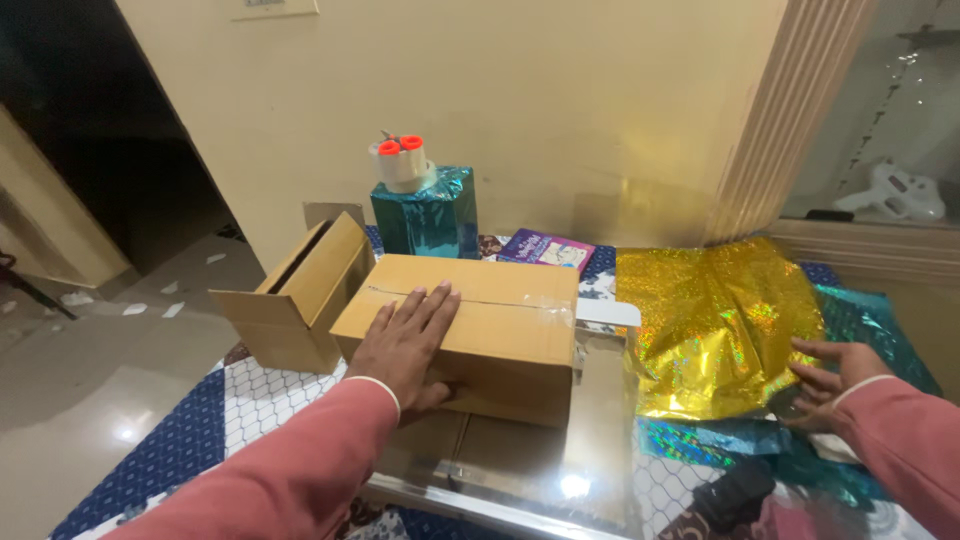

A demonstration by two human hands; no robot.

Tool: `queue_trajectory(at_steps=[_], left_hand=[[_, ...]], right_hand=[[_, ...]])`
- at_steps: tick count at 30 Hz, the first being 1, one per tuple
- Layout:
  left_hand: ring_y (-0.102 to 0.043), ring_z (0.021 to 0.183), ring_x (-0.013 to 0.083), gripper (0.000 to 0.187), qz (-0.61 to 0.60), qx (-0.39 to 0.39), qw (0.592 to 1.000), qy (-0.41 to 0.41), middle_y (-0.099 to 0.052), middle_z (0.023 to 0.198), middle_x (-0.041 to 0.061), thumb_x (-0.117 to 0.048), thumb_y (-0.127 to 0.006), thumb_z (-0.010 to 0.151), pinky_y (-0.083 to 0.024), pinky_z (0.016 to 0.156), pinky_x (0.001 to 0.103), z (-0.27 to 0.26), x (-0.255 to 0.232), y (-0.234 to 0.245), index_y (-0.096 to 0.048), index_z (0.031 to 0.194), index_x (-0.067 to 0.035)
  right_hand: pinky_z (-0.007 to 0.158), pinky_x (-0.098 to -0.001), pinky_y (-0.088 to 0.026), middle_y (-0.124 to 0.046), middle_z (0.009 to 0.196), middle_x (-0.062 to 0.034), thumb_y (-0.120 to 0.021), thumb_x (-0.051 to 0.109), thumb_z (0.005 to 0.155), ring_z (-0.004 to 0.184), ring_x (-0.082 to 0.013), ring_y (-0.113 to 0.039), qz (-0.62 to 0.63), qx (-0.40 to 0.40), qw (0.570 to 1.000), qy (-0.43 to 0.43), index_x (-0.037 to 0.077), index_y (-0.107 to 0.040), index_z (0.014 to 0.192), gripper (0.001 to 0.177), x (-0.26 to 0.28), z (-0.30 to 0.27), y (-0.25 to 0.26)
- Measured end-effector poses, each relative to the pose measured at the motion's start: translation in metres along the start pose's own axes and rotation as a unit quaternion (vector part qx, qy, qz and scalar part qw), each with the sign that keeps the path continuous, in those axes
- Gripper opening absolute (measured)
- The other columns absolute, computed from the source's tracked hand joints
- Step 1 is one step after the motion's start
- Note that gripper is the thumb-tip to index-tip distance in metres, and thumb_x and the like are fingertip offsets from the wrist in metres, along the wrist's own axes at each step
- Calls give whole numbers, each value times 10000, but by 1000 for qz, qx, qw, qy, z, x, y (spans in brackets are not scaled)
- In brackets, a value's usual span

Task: The person wraps a cardboard box with gold metallic wrapping paper. They fold the paper around the box, smooth the edges, and secure the seams with clear adhesive tape using scissors to cut the tape.

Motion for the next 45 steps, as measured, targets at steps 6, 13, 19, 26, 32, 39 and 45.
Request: queue_trajectory(at_steps=[6, 13, 19, 26, 32, 39, 45], left_hand=[[-137, 1549, 230, 1173, -6, 12, 1000, 20, -124, 1686, -18, -477, -832, 727, -138, 1250, 445, 6, 3, 1, -125, 1634, -247], [-156, 1519, 219, 1131, -32, -23, 999, 21, -166, 1707, -22, -392, -808, 666, -135, 1224, 444, 16, 15, -14, -205, 1613, -248], [-515, 1370, 252, 735, -268, -177, 947, 7, -542, 1497, 53, -215, -737, 656, -375, 1148, 405, 23, 34, 11, -605, 1377, -160], [-705, 1132, 255, 383, -364, -295, 884, -6, -741, 1215, 115, -232, -715, 807, -535, 995, 380, 35, -24, 102, -760, 1160, -91], [-759, 1011, 208, 787, -655, -124, 738, -106, -734, 1218, 98, -563, -719, 828, -620, 814, 329, 71, -119, 173, -582, 1395, -35], [-750, 808, 202, 723, -607, -126, 781, -77, -733, 1027, 152, -298, -843, 727, -632, 680, 344, 64, -95, 192, -516, 1282, 30], [-728, 734, 218, 397, -681, -170, 711, 42, -748, 930, 139, -40, -647, 825, -594, 602, 356, 57, -1, 161, -659, 1220, 2]], right_hand=[[1109, -461, -471, -587, 1387, -82, -633, 204, 965, 1252, -274, -575, 64, 49, 995, 57, 138, -582, 1295, 341, 16, 32, -1], [1069, -530, -490, -596, 1328, -157, -637, 120, 1050, 1173, -306, -600, 41, 222, 955, 194, 29, -265, 1591, 663, 81, 0, -39], [999, -574, -518, -546, 1377, -187, -544, 164, 930, 1114, -299, -657, 42, 267, 932, 240, 186, -211, 1678, 819, 144, -112, -87], [1029, -456, -564, -584, 1253, -133, -588, 68, 951, 1104, -254, -659, -59, 435, 832, 339, -46, -201, 1510, 690, 181, -281, -183], [983, -401, -576, -589, 1236, -127, -622, 441, 959, 1071, -230, -652, -160, 466, 790, 364, 21, -331, 1544, 776, 143, -383, -251], [1053, -433, -566, -532, 1469, -249, -389, 838, 814, 1312, -299, -633, -261, 473, 764, 352, 86, -27, 1616, 1157, 84, -465, -292], [987, -428, -554, -610, 1390, -185, -697, 433, 851, 1175, -275, -634, -360, 405, 706, 455, 332, -64, 1629, 1008, 70, -485, -310]])
Point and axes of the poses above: each hand's wrist, its own z-axis towards the middle knuckle, its own y-axis out of the back of the hand, x = y × z, the point moved 10 cm from there along z, towards the middle knuckle
